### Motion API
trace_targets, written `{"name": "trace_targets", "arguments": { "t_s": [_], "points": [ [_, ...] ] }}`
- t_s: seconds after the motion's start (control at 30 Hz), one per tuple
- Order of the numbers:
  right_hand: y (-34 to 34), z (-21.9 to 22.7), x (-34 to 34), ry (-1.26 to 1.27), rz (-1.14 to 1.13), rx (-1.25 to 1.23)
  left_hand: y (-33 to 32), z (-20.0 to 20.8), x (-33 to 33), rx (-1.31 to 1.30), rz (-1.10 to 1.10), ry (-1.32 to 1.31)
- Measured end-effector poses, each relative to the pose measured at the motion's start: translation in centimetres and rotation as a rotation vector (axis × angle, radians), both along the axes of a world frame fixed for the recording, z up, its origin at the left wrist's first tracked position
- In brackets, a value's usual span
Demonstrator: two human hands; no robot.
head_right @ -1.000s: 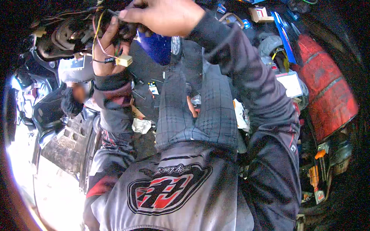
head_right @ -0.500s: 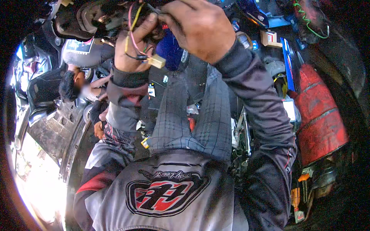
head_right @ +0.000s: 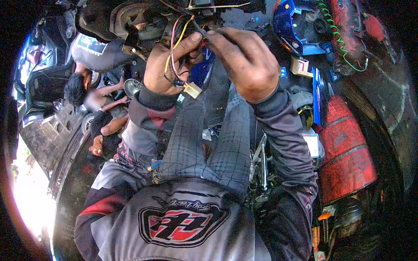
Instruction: Testing and fixing motorcycle electrical wiring and connectors using a voltage tester.
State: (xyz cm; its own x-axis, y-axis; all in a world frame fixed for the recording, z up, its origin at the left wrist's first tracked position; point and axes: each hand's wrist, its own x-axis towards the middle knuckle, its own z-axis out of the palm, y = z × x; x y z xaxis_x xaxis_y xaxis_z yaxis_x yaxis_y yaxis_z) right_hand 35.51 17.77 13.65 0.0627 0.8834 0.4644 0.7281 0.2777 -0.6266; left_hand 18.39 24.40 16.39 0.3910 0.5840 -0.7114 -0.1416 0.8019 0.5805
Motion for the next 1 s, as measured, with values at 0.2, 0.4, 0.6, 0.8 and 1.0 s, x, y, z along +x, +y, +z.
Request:
{"name": "trace_targets", "arguments": {
  "t_s": [0.2, 0.4, 0.6, 0.8, 1.0],
  "points": [
    [1.0, -0.5, 0.9, -0.133, 0.133, 0.056, -0.1, -0.1, 0.5, -0.115, 0.123, -0.144],
    [-0.6, 1.8, -3.2, 1.275, -0.254, -0.924, -0.6, -0.8, 0.1, 0.068, -0.007, 0.048],
    [-0.8, 2.6, -2.7, 1.46, -0.164, -0.955, 0.0, 0.5, -0.1, -0.131, 0.037, -0.083],
    [-0.3, 0.4, 0.9, 0.037, 0.07, -0.098, 0.3, 0.5, -0.3, -0.142, 0.033, -0.132],
    [1.0, 0.9, 0.3, -0.053, 0.163, -0.037, -0.5, -1.0, -0.3, -0.003, 0.049, -0.088]
  ]
}}
